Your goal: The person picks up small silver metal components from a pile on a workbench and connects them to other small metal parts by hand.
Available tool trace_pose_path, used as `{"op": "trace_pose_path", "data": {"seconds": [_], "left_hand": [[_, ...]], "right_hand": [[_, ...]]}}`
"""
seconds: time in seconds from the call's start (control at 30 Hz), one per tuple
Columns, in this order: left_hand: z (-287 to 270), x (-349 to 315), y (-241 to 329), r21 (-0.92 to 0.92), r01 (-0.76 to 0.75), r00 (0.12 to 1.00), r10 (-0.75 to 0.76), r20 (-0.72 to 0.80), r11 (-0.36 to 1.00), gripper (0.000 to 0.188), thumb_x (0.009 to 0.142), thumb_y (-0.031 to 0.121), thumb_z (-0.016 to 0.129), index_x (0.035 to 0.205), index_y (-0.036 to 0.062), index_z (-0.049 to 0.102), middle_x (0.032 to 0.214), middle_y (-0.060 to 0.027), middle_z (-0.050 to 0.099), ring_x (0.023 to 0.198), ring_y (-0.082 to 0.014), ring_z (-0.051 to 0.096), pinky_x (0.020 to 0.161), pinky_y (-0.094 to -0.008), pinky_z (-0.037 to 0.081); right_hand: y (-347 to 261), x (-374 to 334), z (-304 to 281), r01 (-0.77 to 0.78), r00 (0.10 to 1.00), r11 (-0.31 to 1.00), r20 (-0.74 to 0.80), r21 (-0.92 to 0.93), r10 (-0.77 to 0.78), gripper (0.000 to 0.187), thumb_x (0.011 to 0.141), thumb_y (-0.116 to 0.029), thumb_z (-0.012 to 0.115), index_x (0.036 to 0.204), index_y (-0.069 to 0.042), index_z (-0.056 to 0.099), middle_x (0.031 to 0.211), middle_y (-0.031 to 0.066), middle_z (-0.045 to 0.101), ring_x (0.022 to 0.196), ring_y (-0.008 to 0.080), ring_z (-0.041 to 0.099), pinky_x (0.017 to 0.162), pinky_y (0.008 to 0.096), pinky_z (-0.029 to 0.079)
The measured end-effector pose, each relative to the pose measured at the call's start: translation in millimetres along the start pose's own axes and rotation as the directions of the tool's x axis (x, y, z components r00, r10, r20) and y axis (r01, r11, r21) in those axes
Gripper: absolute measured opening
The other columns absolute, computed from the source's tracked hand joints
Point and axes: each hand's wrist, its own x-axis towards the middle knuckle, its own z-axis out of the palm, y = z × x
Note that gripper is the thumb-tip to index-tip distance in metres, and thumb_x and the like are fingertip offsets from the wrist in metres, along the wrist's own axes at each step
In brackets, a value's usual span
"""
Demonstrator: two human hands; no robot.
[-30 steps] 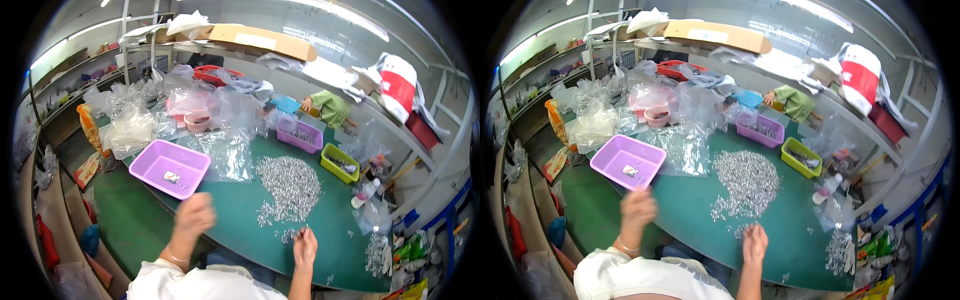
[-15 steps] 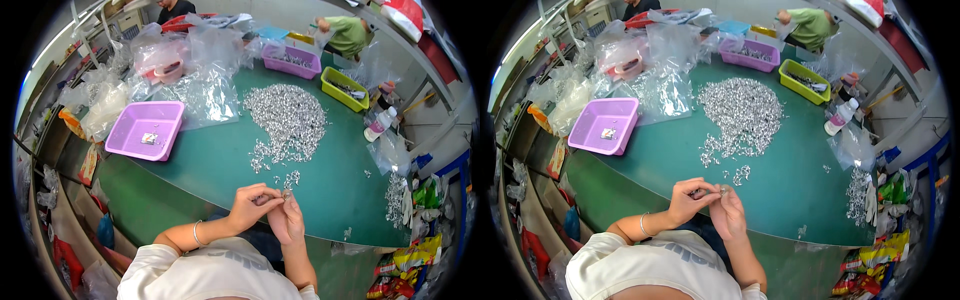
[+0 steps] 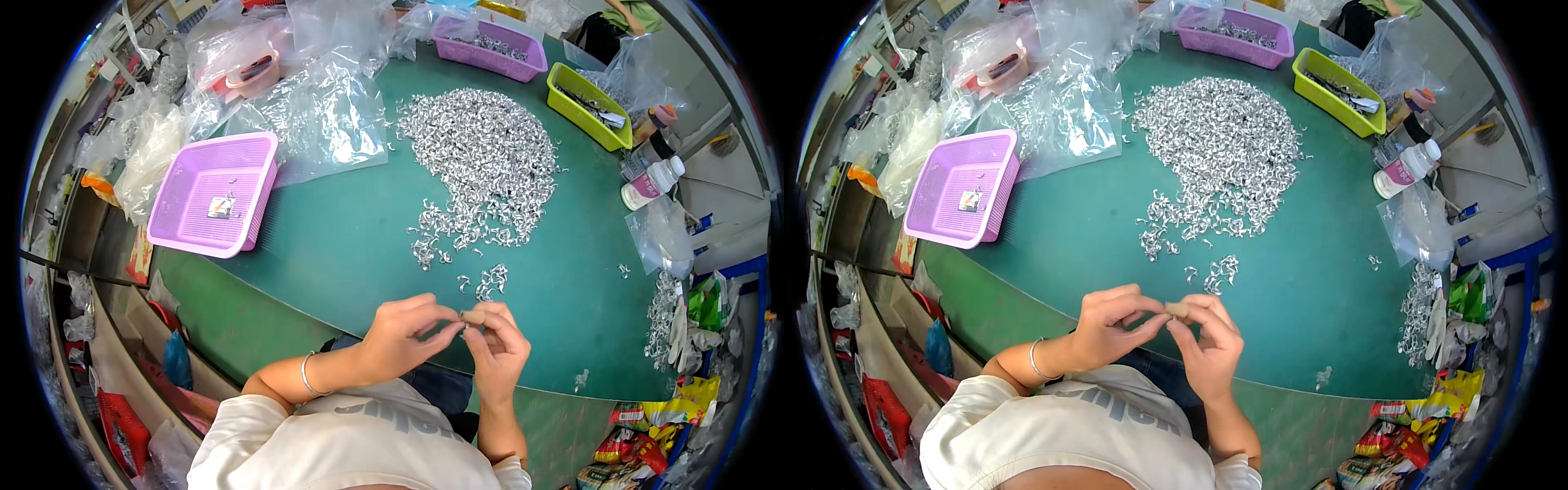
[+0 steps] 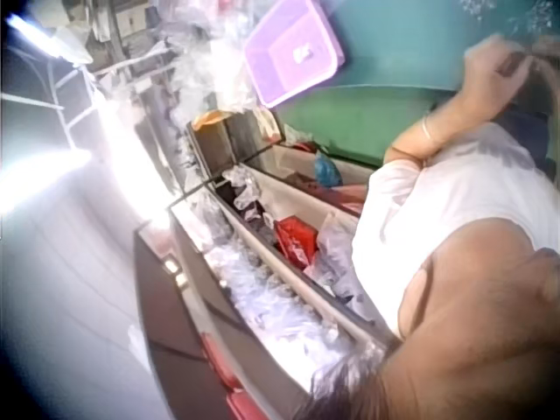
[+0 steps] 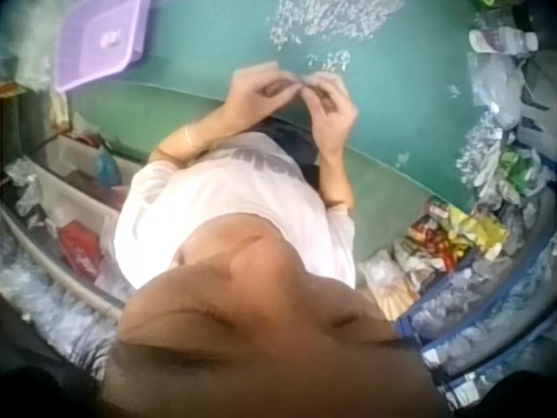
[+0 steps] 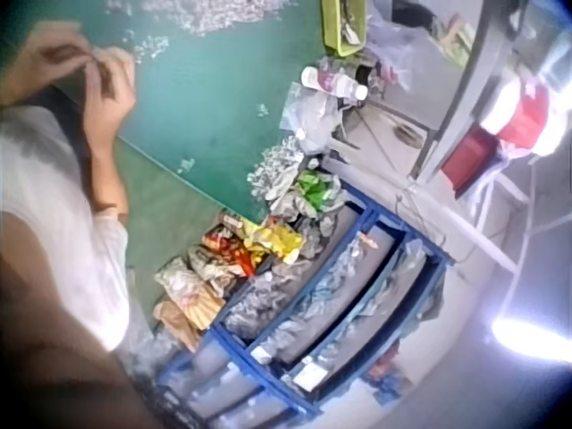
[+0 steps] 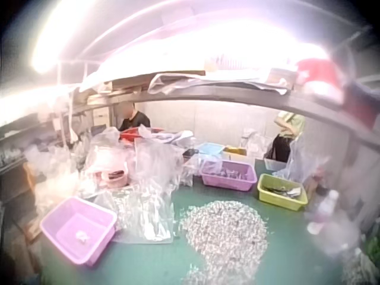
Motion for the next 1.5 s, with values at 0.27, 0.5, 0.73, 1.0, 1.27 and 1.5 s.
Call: {"op": "trace_pose_path", "data": {"seconds": [0.27, 0.5, 0.73, 1.0, 1.27, 1.5], "left_hand": [[-1.9, 8.1, -1.5, -0.029, 0.045, 0.999, -0.044, 0.026, 0.999, 0.019, 0.069, -0.001, 0.069, 0.087, 0.0029, 0.063, 0.058, -0.0027, 0.043, 0.048, -0.0102, 0.041, 0.041, -0.0252, 0.032], [-4.5, 9.0, -10.0, -0.194, 0.118, 0.99, -0.1, 0.099, 0.974, 0.02, 0.07, -0.001, 0.068, 0.09, 0.0022, 0.066, 0.058, -0.0018, 0.044, 0.05, -0.0088, 0.039, 0.043, -0.0235, 0.03], [-2.7, 8.4, -14.9, -0.276, 0.208, 0.976, -0.18, 0.121, 0.938, 0.017, 0.07, -0.002, 0.067, 0.087, 0.0012, 0.067, 0.058, -0.002, 0.047, 0.05, -0.0092, 0.04, 0.045, -0.0238, 0.032], [-4.1, 9.8, -13.8, -0.328, 0.2, 0.978, -0.167, 0.126, 0.923, 0.017, 0.068, -0.001, 0.069, 0.085, 0.0004, 0.067, 0.059, -0.0027, 0.05, 0.051, -0.009, 0.042, 0.045, -0.0233, 0.033], [-4.5, 8.9, -11.3, -0.331, 0.203, 0.978, -0.175, 0.113, 0.922, 0.016, 0.068, -0.001, 0.069, 0.084, 0.0004, 0.067, 0.058, -0.0024, 0.049, 0.05, -0.0081, 0.041, 0.044, -0.0227, 0.032], [-4.2, 6.6, -12.3, -0.391, 0.261, 0.965, -0.226, 0.134, 0.883, 0.015, 0.069, -0.002, 0.069, 0.083, 0.0003, 0.068, 0.057, -0.0013, 0.048, 0.049, -0.0058, 0.04, 0.044, -0.0212, 0.032]], "right_hand": [[0.6, 0.0, 4.7, -0.202, 0.97, 0.96, -0.099, 0.193, 0.224, 0.019, 0.077, 0.008, 0.058, 0.096, 0.007, 0.059, 0.085, 0.011, 0.059, 0.071, 0.0139, 0.053, 0.065, 0.025, 0.044], [11.0, 0.0, -1.3, -0.352, 0.912, 0.726, 0.043, 0.591, 0.407, 0.011, 0.084, -0.002, 0.054, 0.092, 0.005, 0.057, 0.082, 0.011, 0.061, 0.069, 0.0148, 0.055, 0.061, 0.0257, 0.044], [14.3, -0.8, 5.4, -0.365, 0.898, 0.625, 0.085, 0.69, 0.431, 0.015, 0.089, -0.013, 0.051, 0.089, 0.001, 0.054, 0.083, 0.0092, 0.059, 0.07, 0.0147, 0.054, 0.062, 0.0267, 0.042], [6.1, 2.2, 7.5, -0.537, 0.748, 0.229, 0.334, 0.812, 0.573, 0.02, 0.091, -0.023, 0.047, 0.088, -0.004, 0.051, 0.079, 0.0055, 0.053, 0.071, 0.0141, 0.046, 0.062, 0.0273, 0.037], [6.7, 2.0, 7.1, -0.564, 0.732, 0.124, 0.425, 0.816, 0.533, 0.022, 0.091, -0.027, 0.046, 0.089, -0.005, 0.051, 0.076, 0.0027, 0.049, 0.069, 0.0141, 0.044, 0.06, 0.0263, 0.034], [1.8, 0.2, 15.0, -0.53, 0.772, 0.328, 0.283, 0.782, 0.569, 0.025, 0.092, -0.028, 0.044, 0.086, -0.004, 0.05, 0.075, 0.0036, 0.05, 0.072, 0.0132, 0.046, 0.065, 0.0277, 0.038]]}}
